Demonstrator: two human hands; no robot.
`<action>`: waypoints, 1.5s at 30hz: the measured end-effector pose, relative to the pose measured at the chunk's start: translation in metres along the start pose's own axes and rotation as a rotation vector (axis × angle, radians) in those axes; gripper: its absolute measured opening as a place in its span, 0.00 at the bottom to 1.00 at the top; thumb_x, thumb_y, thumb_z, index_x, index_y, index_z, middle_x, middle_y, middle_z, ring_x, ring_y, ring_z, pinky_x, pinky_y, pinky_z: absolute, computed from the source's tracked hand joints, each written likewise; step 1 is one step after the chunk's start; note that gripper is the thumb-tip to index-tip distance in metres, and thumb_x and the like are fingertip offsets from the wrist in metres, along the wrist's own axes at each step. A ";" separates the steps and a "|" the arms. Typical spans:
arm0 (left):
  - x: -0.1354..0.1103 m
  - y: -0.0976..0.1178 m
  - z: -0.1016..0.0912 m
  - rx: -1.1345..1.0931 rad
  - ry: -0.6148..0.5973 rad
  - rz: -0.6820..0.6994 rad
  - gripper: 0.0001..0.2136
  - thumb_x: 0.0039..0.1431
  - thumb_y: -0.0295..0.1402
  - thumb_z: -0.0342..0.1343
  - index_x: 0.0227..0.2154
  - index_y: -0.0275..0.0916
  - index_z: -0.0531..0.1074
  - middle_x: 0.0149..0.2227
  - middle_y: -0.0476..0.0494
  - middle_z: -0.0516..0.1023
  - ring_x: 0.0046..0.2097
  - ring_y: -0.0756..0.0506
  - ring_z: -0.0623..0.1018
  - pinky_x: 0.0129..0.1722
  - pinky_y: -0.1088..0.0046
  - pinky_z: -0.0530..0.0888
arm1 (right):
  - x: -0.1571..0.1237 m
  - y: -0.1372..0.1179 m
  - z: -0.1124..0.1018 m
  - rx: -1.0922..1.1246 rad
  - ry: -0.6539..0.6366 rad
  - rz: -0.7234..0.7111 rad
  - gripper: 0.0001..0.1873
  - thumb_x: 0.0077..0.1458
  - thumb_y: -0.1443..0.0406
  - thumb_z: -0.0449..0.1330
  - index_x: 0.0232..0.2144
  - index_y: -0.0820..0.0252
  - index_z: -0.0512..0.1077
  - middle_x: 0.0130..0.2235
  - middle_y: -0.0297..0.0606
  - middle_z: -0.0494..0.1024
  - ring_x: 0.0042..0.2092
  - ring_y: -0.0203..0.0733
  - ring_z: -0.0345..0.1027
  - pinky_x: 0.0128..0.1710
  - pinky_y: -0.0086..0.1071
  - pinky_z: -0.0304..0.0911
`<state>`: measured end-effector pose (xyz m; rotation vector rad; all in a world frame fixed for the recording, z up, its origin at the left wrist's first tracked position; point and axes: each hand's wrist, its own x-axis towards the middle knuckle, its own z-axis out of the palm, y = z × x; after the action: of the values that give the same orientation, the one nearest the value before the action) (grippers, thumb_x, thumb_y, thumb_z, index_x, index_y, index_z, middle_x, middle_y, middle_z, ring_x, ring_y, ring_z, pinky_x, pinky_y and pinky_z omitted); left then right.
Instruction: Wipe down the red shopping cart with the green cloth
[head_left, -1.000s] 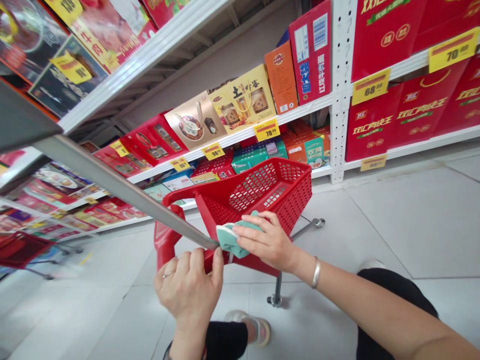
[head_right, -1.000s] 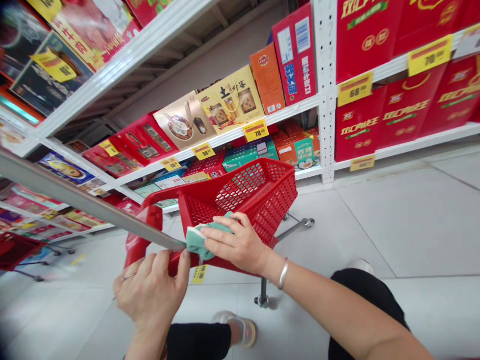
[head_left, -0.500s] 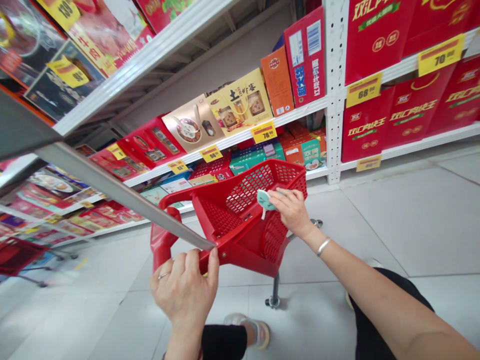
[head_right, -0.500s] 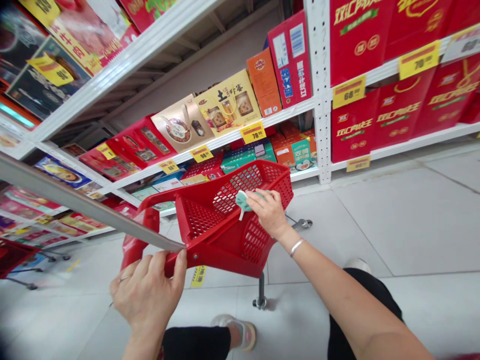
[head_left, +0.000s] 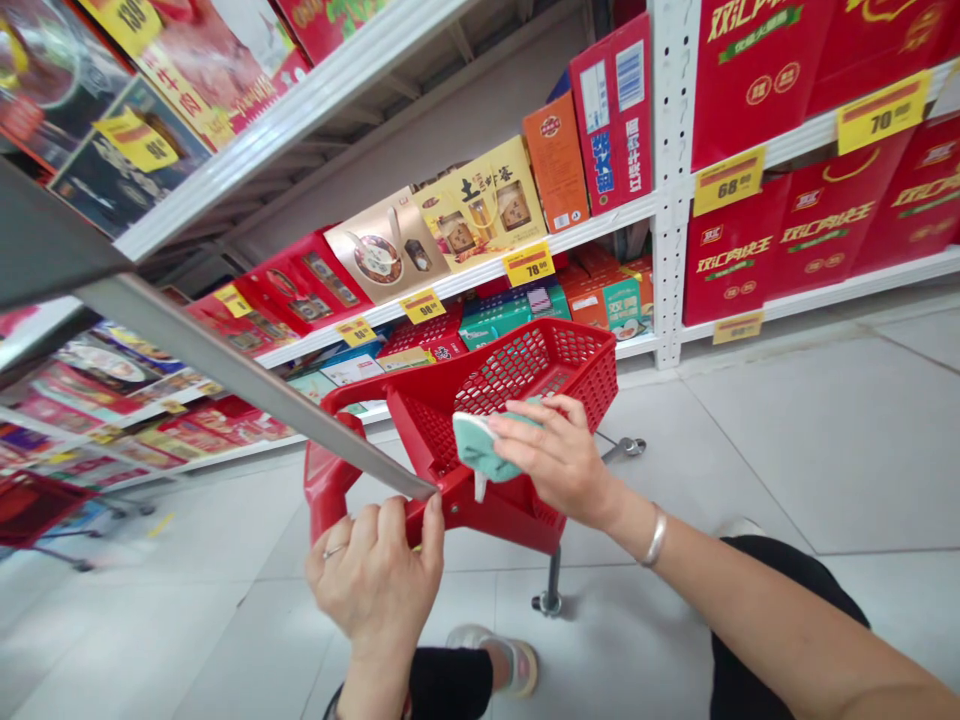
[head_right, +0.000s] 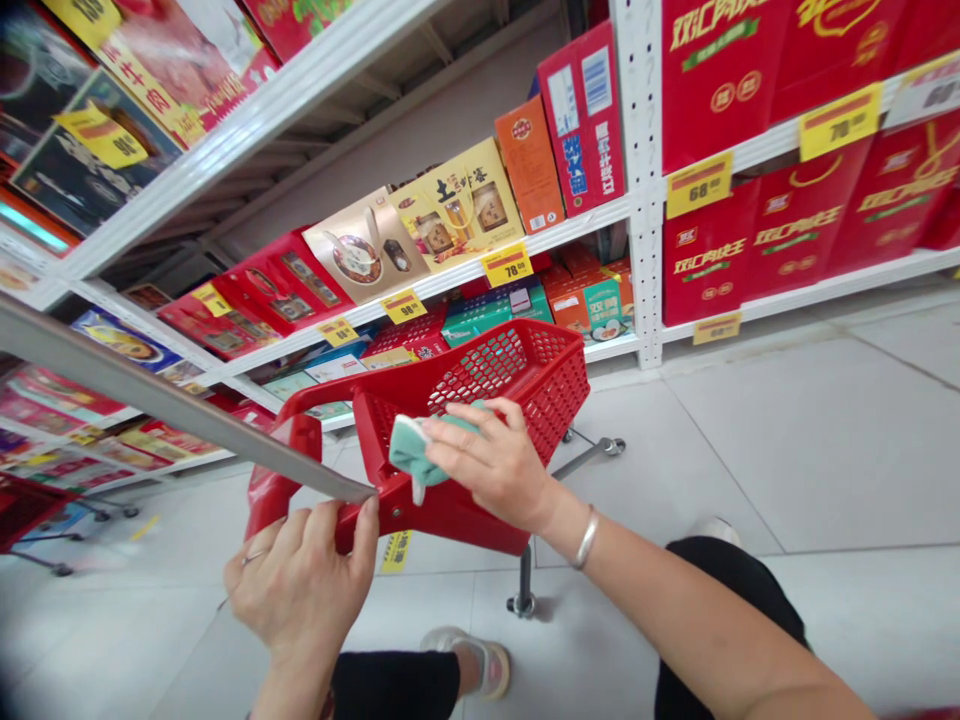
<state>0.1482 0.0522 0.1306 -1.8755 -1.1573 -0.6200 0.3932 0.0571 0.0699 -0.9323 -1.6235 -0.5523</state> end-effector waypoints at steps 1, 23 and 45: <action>0.000 0.000 0.000 -0.009 0.001 -0.006 0.12 0.64 0.43 0.59 0.27 0.45 0.69 0.25 0.45 0.71 0.35 0.39 0.70 0.42 0.58 0.61 | 0.001 -0.009 0.001 0.020 -0.007 -0.029 0.14 0.68 0.71 0.60 0.51 0.49 0.78 0.57 0.34 0.84 0.65 0.45 0.70 0.63 0.46 0.55; 0.005 -0.008 -0.002 0.027 -0.003 0.103 0.13 0.66 0.47 0.58 0.34 0.42 0.72 0.26 0.45 0.72 0.35 0.37 0.73 0.41 0.59 0.64 | -0.031 0.020 0.030 -0.038 -0.056 0.013 0.22 0.63 0.78 0.55 0.51 0.52 0.77 0.56 0.35 0.85 0.60 0.45 0.73 0.56 0.42 0.58; -0.014 -0.071 0.006 -0.446 -0.022 -0.109 0.17 0.68 0.37 0.58 0.56 0.39 0.74 0.57 0.29 0.79 0.60 0.31 0.78 0.62 0.47 0.71 | 0.000 -0.019 0.023 0.048 -0.065 -0.050 0.14 0.71 0.70 0.57 0.51 0.49 0.78 0.58 0.34 0.83 0.63 0.43 0.70 0.61 0.43 0.57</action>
<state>0.0787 0.0669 0.1445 -2.2018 -1.2135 -0.9852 0.3646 0.0635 0.0665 -0.8841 -1.7156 -0.5197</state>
